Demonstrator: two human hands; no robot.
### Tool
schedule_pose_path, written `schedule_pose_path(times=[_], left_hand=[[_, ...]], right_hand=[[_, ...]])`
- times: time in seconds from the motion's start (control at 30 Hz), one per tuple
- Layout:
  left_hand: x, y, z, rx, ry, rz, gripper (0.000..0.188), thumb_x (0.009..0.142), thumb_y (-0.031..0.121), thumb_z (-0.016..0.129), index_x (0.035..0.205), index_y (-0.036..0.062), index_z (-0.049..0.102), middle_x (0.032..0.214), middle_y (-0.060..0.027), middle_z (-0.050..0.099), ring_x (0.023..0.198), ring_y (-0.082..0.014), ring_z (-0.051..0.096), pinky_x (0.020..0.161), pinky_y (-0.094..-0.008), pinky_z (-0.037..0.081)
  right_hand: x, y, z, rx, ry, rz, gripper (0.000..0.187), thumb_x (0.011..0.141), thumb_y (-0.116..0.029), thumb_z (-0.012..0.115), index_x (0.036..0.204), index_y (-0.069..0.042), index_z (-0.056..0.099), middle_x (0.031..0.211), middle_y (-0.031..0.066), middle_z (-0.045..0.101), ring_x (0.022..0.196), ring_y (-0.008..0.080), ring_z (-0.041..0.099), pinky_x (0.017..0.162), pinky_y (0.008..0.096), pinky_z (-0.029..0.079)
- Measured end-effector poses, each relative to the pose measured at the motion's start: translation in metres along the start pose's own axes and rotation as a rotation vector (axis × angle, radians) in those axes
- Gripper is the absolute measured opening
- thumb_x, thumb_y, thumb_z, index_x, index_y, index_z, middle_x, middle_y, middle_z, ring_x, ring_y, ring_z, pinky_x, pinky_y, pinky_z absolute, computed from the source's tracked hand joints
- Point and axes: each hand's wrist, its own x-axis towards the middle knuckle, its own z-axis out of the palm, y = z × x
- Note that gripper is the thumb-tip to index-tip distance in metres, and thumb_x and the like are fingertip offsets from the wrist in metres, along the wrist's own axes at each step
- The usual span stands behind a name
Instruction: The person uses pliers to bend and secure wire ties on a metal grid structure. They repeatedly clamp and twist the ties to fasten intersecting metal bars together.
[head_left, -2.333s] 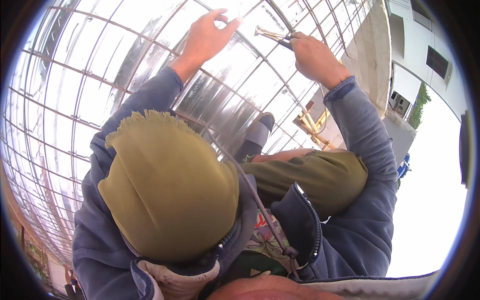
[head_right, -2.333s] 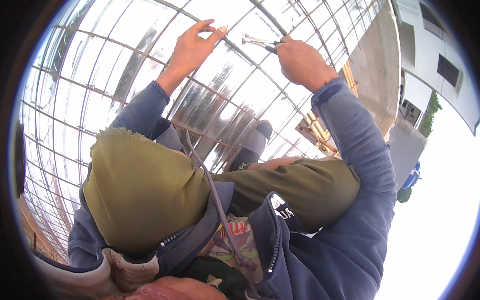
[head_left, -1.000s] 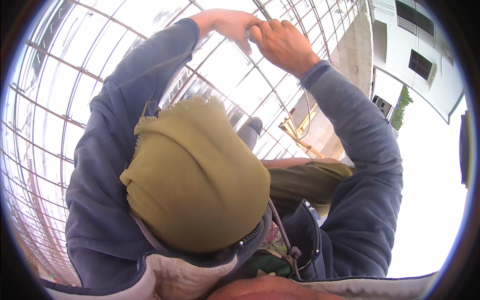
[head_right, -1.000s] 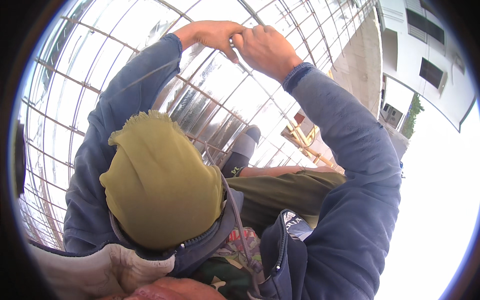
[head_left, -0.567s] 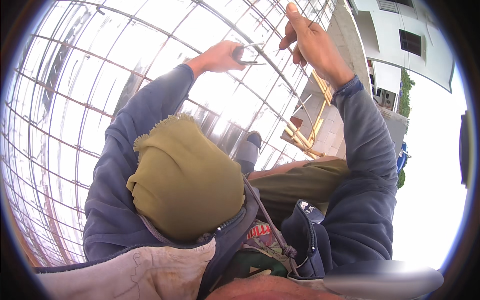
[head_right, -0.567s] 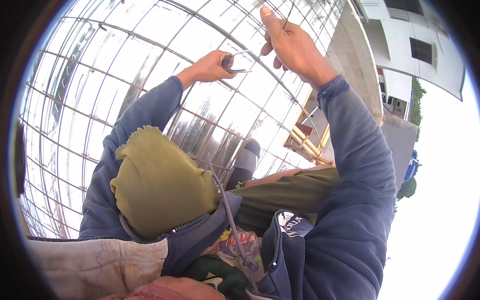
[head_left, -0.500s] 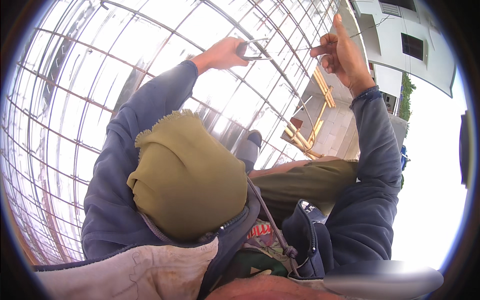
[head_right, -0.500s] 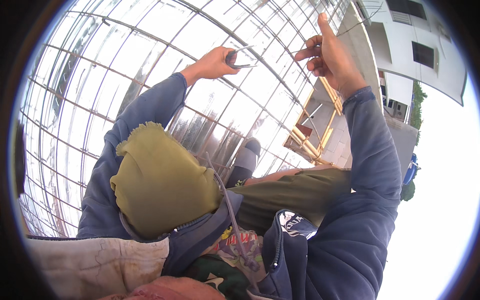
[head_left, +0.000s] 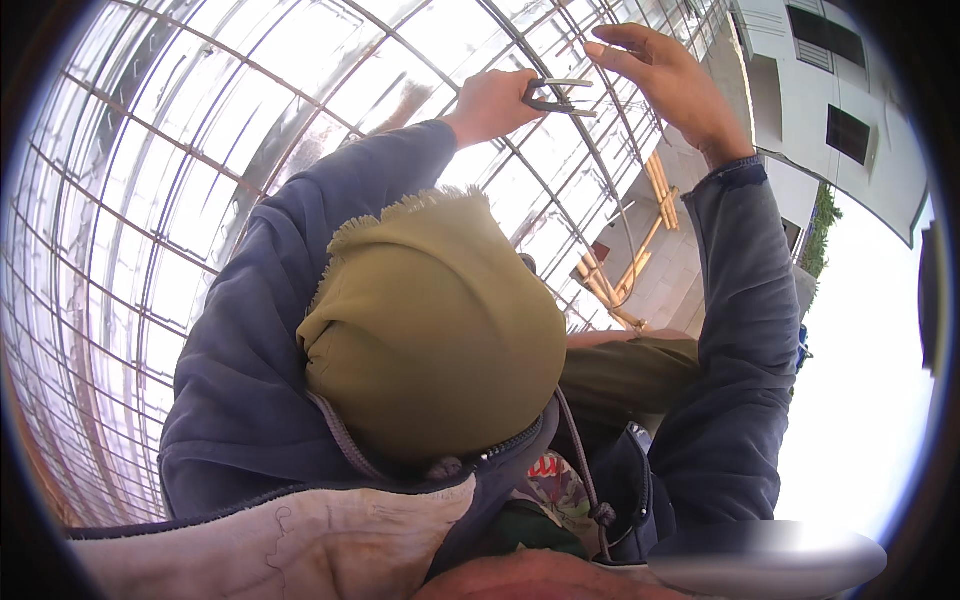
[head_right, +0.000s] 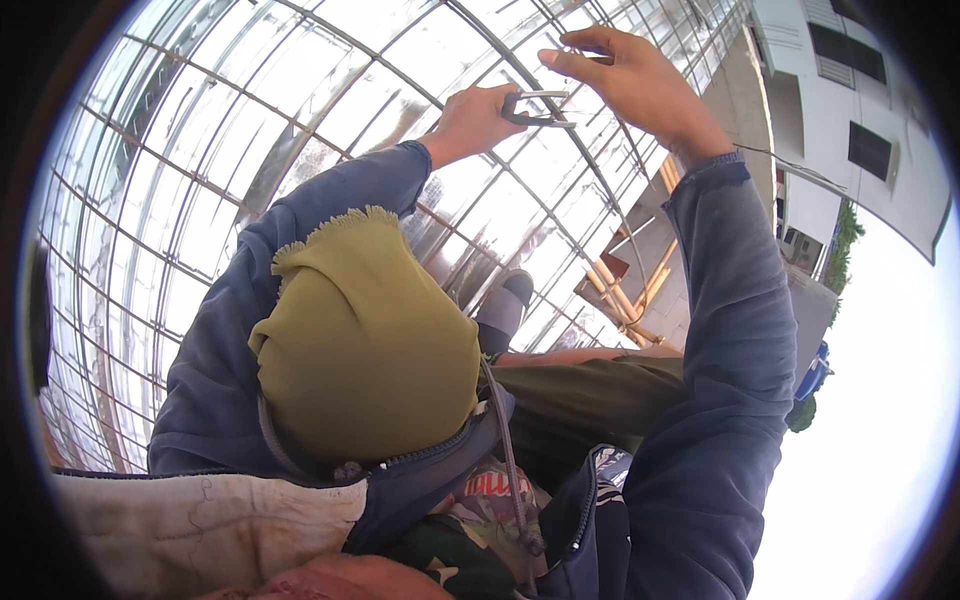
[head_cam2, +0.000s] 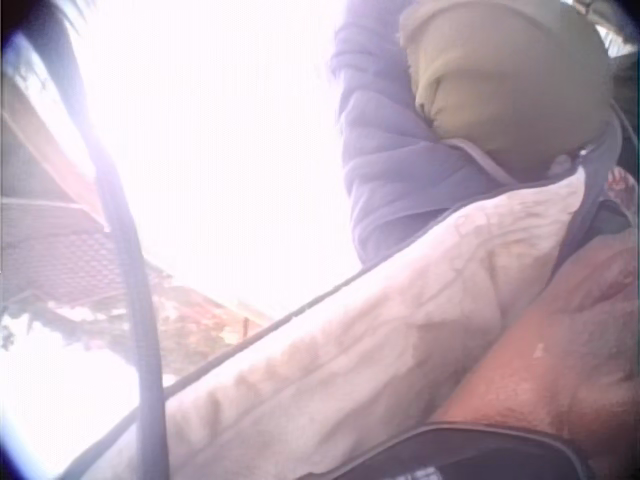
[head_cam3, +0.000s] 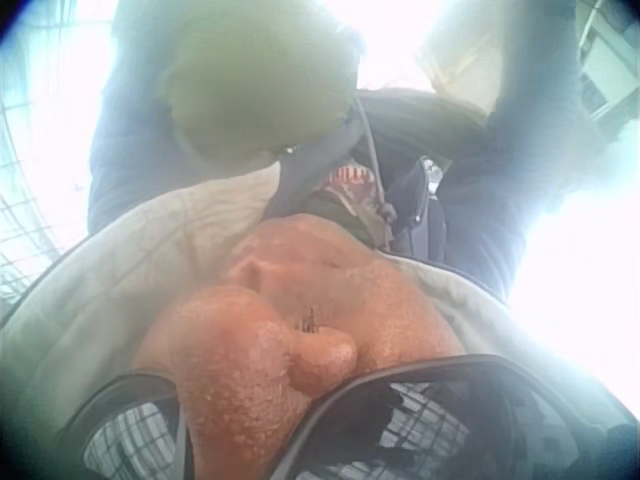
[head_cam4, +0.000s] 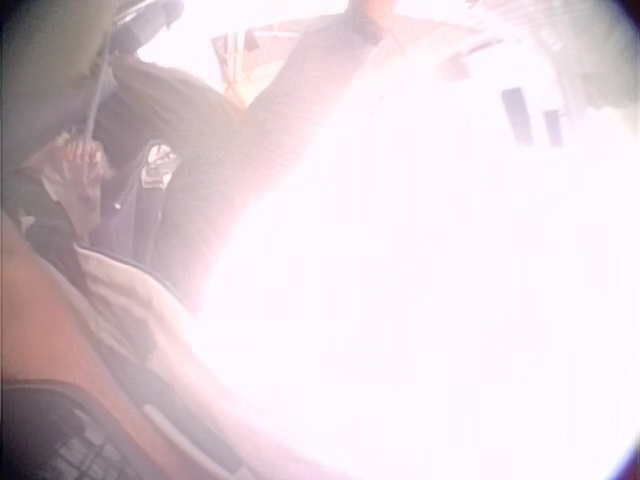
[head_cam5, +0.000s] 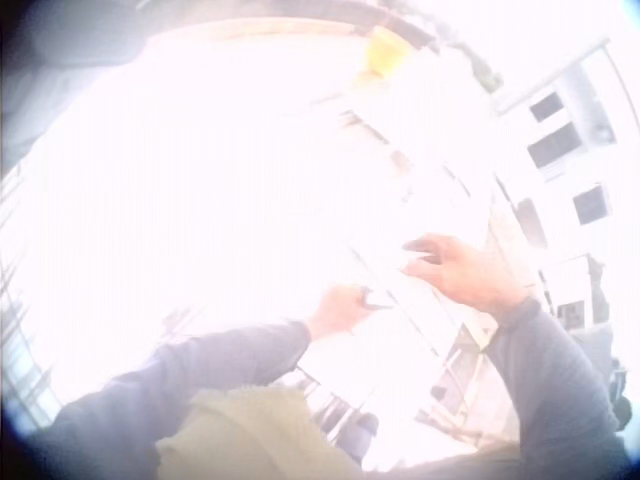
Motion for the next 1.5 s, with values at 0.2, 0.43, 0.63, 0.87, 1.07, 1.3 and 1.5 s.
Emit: schedule_pose_path(times=[0.2, 0.43, 0.63, 0.87, 1.07, 1.3, 1.5], left_hand=[[-0.005, -0.008, 0.019, 0.045, 0.099, 0.077, 0.027, 0.085, 0.037, 0.082, 0.096, 0.0152, 0.070, 0.077, -0.0035, 0.075, 0.076, -0.0306, 0.074, 0.071, -0.0465, 0.057], [-0.023, -0.024, 0.028, 0.024, 0.256, 0.305, 0.021, 0.081, 0.020, 0.081, 0.095, 0.0151, 0.066, 0.077, -0.0018, 0.073, 0.076, -0.0264, 0.072, 0.076, -0.0414, 0.050], [-0.023, -0.023, 0.007, 0.138, 0.002, 0.299, 0.023, 0.085, 0.022, 0.079, 0.103, 0.0143, 0.068, 0.090, -0.0034, 0.074, 0.091, -0.0256, 0.073, 0.084, -0.0395, 0.051], [0.044, -0.008, -0.056, -0.129, -0.682, 0.399, 0.054, 0.074, 0.029, 0.093, 0.120, 0.0059, 0.076, 0.107, -0.0099, 0.077, 0.089, -0.0271, 0.076, 0.076, -0.0432, 0.060], [0.015, -0.004, -0.039, -0.149, -0.533, 0.124, 0.023, 0.084, 0.029, 0.085, 0.090, 0.0077, 0.078, 0.086, -0.0120, 0.078, 0.084, -0.0305, 0.078, 0.080, -0.0452, 0.061], [-0.014, -0.004, 0.014, -0.112, 0.065, 0.156, 0.009, 0.085, 0.020, 0.076, 0.093, 0.0160, 0.074, 0.080, -0.0055, 0.077, 0.083, -0.0326, 0.076, 0.079, -0.0454, 0.058], [0.016, -0.021, -0.039, -0.313, -0.359, 0.159, 0.039, 0.082, 0.033, 0.089, 0.111, 0.0101, 0.079, 0.099, -0.0096, 0.081, 0.097, -0.0262, 0.077, 0.086, -0.0403, 0.059]], right_hand=[[0.071, -0.012, 0.056, -0.222, -0.827, 0.461, 0.061, 0.092, -0.051, 0.072, 0.126, -0.001, 0.071, 0.110, 0.0138, 0.072, 0.089, 0.0257, 0.075, 0.068, 0.0425, 0.063], [0.051, -0.005, 0.102, -0.327, -0.828, 0.370, 0.043, 0.102, -0.036, 0.066, 0.107, 0.006, 0.073, 0.080, 0.0155, 0.070, 0.065, 0.0276, 0.073, 0.060, 0.0389, 0.061], [0.042, -0.003, 0.108, -0.391, -0.694, 0.232, 0.043, 0.104, -0.035, 0.064, 0.114, 0.005, 0.074, 0.097, 0.0247, 0.077, 0.089, 0.0400, 0.075, 0.086, 0.0486, 0.056], [0.018, -0.017, 0.111, -0.737, -0.486, 0.034, 0.030, 0.097, -0.017, 0.060, 0.117, 0.006, 0.064, 0.092, 0.0244, 0.076, 0.091, 0.0400, 0.077, 0.081, 0.0484, 0.061], [0.033, -0.036, 0.089, -0.796, -0.506, -0.012, 0.032, 0.090, -0.020, 0.070, 0.112, 0.001, 0.059, 0.099, 0.0237, 0.075, 0.087, 0.0336, 0.078, 0.072, 0.0422, 0.063], [0.054, 0.006, 0.081, -0.242, -0.928, 0.484, 0.051, 0.096, -0.024, 0.077, 0.136, 0.004, 0.063, 0.089, 0.0193, 0.074, 0.084, 0.0257, 0.077, 0.074, 0.0412, 0.063], [0.041, -0.022, 0.087, -0.876, -0.527, -0.086, 0.028, 0.093, -0.015, 0.071, 0.115, 0.002, 0.071, 0.085, 0.0200, 0.076, 0.078, 0.0351, 0.077, 0.072, 0.0451, 0.063]])
